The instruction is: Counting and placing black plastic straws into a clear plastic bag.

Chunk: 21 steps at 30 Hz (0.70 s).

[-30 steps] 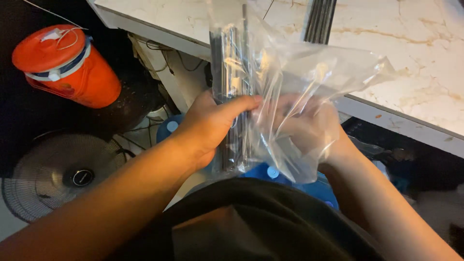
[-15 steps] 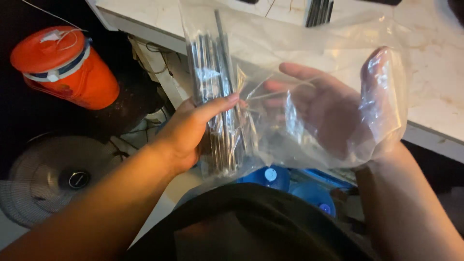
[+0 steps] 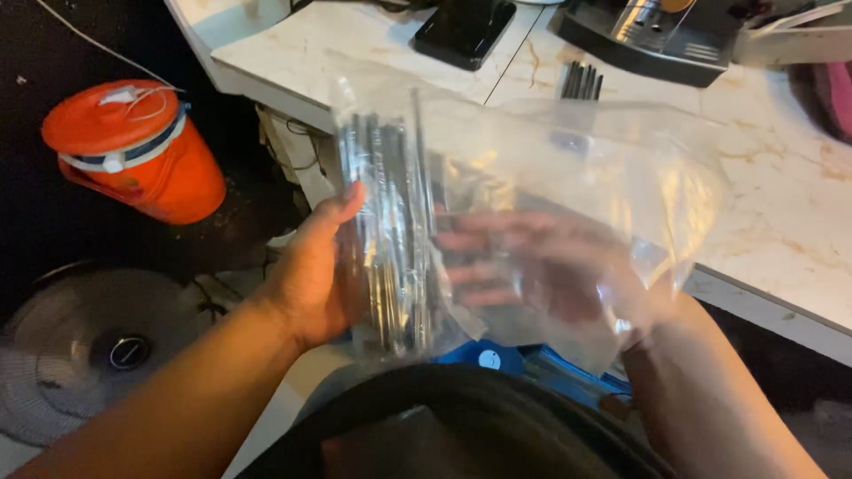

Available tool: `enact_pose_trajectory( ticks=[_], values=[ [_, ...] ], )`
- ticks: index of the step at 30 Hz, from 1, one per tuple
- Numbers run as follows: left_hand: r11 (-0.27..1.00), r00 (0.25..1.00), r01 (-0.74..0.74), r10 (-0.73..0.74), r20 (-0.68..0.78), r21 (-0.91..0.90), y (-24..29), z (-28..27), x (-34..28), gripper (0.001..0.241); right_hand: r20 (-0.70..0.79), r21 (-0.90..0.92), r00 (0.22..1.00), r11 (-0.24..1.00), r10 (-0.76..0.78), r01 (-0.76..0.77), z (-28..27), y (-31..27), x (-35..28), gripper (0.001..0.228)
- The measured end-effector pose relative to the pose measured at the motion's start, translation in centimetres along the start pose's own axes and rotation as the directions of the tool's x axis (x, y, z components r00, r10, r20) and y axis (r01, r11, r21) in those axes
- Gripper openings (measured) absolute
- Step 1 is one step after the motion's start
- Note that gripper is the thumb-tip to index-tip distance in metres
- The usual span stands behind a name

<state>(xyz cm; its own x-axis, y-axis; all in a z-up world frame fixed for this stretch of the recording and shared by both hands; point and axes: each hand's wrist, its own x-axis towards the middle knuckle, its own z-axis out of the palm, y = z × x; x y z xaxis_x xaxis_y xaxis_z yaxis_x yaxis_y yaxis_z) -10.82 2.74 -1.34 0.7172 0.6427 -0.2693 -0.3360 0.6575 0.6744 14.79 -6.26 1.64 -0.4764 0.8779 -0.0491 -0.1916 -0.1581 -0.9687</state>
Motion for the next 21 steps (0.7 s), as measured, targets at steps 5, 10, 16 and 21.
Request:
enact_pose_trajectory(
  ticks=[5,10,16,21],
  values=[
    [0.992,0.997,0.066,-0.07,0.035,0.107,-0.6,0.1,0.6,0.046,-0.103,-0.064,0.985,0.987,0.138,-0.145,0.8,0.9,-0.1,0.08],
    [0.993,0.996,0.077,-0.073,-0.051,0.085,-1.6,-0.4,1.1,0.033,-0.358,-0.32,0.884,0.85,0.3,-0.418,2.3,-1.2,1.0,0.072],
    [0.99,0.985,0.068,-0.047,-0.167,0.126,-1.5,-0.1,1.5,0.024,-0.449,-0.554,0.858,0.676,0.247,-0.485,4.7,-2.5,2.8,0.047],
    [0.978,0.993,-0.006,0.031,-0.115,0.209,-2.0,-2.1,1.6,0.023,-0.444,-0.675,0.896,0.656,0.007,-0.339,5.8,-2.3,3.6,0.031]
  ],
)
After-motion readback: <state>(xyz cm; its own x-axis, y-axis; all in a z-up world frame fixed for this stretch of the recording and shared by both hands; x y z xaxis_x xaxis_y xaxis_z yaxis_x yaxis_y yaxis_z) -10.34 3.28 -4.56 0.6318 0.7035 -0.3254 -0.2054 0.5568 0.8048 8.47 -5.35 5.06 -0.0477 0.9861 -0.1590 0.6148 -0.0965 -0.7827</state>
